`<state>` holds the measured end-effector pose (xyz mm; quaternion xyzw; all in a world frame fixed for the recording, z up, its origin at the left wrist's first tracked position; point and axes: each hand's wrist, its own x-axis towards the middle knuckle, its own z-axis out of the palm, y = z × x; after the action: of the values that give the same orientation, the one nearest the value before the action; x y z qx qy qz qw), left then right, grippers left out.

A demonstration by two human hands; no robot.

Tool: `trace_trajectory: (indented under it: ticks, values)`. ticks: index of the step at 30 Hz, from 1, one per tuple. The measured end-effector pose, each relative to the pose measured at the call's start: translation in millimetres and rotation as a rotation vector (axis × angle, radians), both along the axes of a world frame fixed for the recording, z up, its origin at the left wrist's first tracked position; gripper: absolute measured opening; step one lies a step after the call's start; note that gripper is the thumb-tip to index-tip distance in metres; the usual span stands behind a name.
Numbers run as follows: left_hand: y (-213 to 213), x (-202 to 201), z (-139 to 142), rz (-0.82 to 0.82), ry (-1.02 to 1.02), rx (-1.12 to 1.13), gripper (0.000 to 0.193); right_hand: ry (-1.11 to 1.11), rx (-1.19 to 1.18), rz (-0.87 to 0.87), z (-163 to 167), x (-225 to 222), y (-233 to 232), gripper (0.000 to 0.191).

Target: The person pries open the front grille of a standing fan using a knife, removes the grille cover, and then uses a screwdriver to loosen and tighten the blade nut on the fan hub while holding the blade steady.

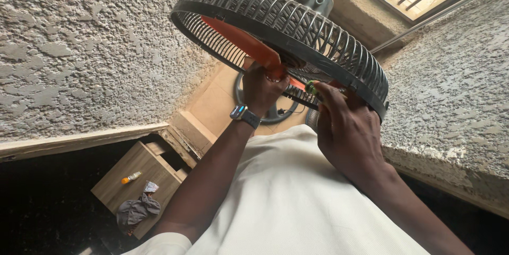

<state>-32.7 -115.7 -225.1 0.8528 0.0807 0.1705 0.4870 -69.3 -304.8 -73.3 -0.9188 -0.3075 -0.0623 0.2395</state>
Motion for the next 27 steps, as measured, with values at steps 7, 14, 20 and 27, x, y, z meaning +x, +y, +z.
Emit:
trace_trajectory:
  ticks: [7,14,20,27]
  values:
    - [0.0,-0.9,2.0,-0.006,-0.004,-0.023,0.024,0.083,-0.002,-0.029,1.8,-0.8,0.1,0.034]
    - [0.5,-0.5,-0.8,0.026,0.010,0.008,0.024,-0.001,0.073,0.048,2.1,-5.8,2.8,0.039]
    - [1.7,-0.1,0.8,-0.012,0.044,-0.023,0.028,0.137,0.006,-0.041,7.3,-5.6,7.3,0.044]
    - [1.7,3.9,-3.4,0.004,-0.028,0.007,0.031,0.128,0.056,-0.096,14.0,-11.6,17.6,0.038]
